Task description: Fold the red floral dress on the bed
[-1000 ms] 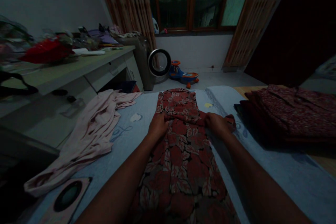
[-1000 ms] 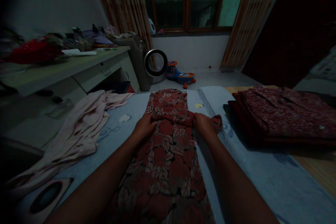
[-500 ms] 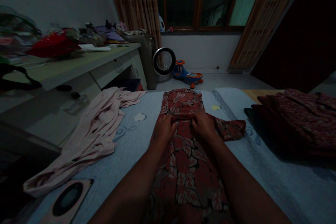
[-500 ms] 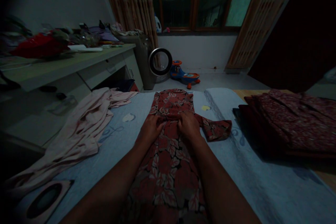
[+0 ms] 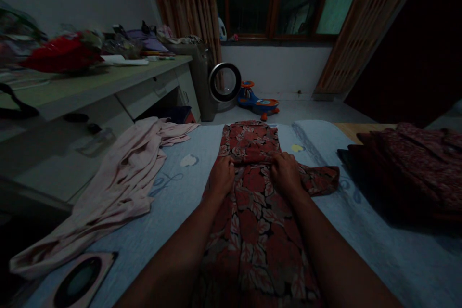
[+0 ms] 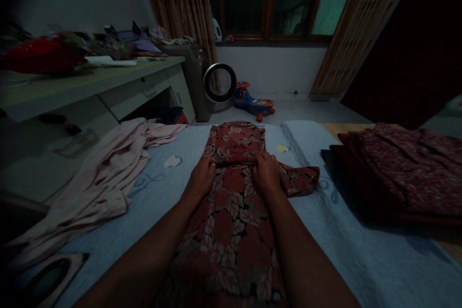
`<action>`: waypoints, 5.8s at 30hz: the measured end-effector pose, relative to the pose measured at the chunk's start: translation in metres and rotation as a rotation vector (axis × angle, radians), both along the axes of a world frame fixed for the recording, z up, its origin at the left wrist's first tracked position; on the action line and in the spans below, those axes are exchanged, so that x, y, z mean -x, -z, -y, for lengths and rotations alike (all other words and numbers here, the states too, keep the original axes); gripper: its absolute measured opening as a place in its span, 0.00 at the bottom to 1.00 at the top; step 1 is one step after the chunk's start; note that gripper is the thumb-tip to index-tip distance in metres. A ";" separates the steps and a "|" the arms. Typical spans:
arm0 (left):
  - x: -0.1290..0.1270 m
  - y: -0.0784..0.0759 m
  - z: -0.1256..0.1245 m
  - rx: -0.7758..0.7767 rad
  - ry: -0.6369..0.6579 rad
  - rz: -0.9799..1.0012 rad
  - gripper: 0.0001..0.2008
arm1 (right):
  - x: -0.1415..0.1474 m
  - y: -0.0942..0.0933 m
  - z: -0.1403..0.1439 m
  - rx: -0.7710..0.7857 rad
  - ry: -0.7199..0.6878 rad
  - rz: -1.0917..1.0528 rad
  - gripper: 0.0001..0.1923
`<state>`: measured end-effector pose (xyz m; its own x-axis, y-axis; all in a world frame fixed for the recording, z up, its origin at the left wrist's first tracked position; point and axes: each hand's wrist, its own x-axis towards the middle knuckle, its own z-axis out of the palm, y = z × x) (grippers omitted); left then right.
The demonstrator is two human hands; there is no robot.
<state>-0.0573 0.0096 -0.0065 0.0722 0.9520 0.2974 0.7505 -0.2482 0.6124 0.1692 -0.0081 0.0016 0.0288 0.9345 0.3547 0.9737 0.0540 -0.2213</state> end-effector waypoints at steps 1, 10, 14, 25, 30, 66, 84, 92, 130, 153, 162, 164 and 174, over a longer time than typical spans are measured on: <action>0.000 0.000 -0.001 0.003 -0.004 0.005 0.10 | -0.001 0.001 -0.001 -0.020 -0.001 -0.014 0.09; 0.002 0.001 -0.004 0.027 -0.046 0.073 0.09 | 0.002 -0.001 0.001 -0.050 -0.123 -0.091 0.08; 0.002 0.001 -0.004 0.034 -0.054 0.101 0.09 | 0.001 -0.002 0.002 -0.041 -0.066 -0.054 0.07; -0.002 -0.003 -0.001 -0.120 0.072 0.103 0.11 | -0.003 -0.005 -0.005 -0.008 -0.095 -0.098 0.10; -0.001 0.001 -0.002 -0.174 0.126 0.039 0.14 | -0.010 -0.001 -0.004 -0.004 -0.092 -0.030 0.09; -0.001 0.007 -0.008 -0.117 0.103 0.049 0.16 | -0.015 0.005 -0.013 -0.116 -0.195 -0.239 0.03; 0.000 0.004 -0.009 -0.054 0.073 0.056 0.06 | -0.013 -0.009 -0.010 -0.001 -0.351 -0.586 0.03; 0.002 0.003 -0.005 -0.127 0.070 0.121 0.09 | -0.015 -0.005 -0.011 0.095 -0.368 -0.796 0.10; -0.080 -0.005 0.010 -0.182 0.272 -0.121 0.05 | -0.055 -0.019 -0.012 0.366 -0.419 -0.747 0.05; -0.078 -0.005 0.025 -0.173 0.496 -0.160 0.06 | -0.079 -0.008 -0.015 0.309 0.077 -0.038 0.11; -0.073 -0.003 0.022 -0.156 0.515 -0.080 0.08 | -0.076 -0.016 -0.013 0.202 0.158 0.055 0.17; -0.072 -0.004 0.023 -0.158 0.518 -0.086 0.07 | -0.075 -0.017 -0.013 0.202 0.173 0.045 0.18; -0.068 -0.010 0.027 -0.265 0.568 -0.152 0.09 | -0.077 -0.010 -0.016 0.197 0.231 -0.012 0.17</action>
<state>0.0108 -0.0171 0.0034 0.6032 0.6488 0.4639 0.5315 -0.7607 0.3727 0.2460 0.0075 0.0115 0.2516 0.9535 0.1658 0.9525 -0.2135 -0.2174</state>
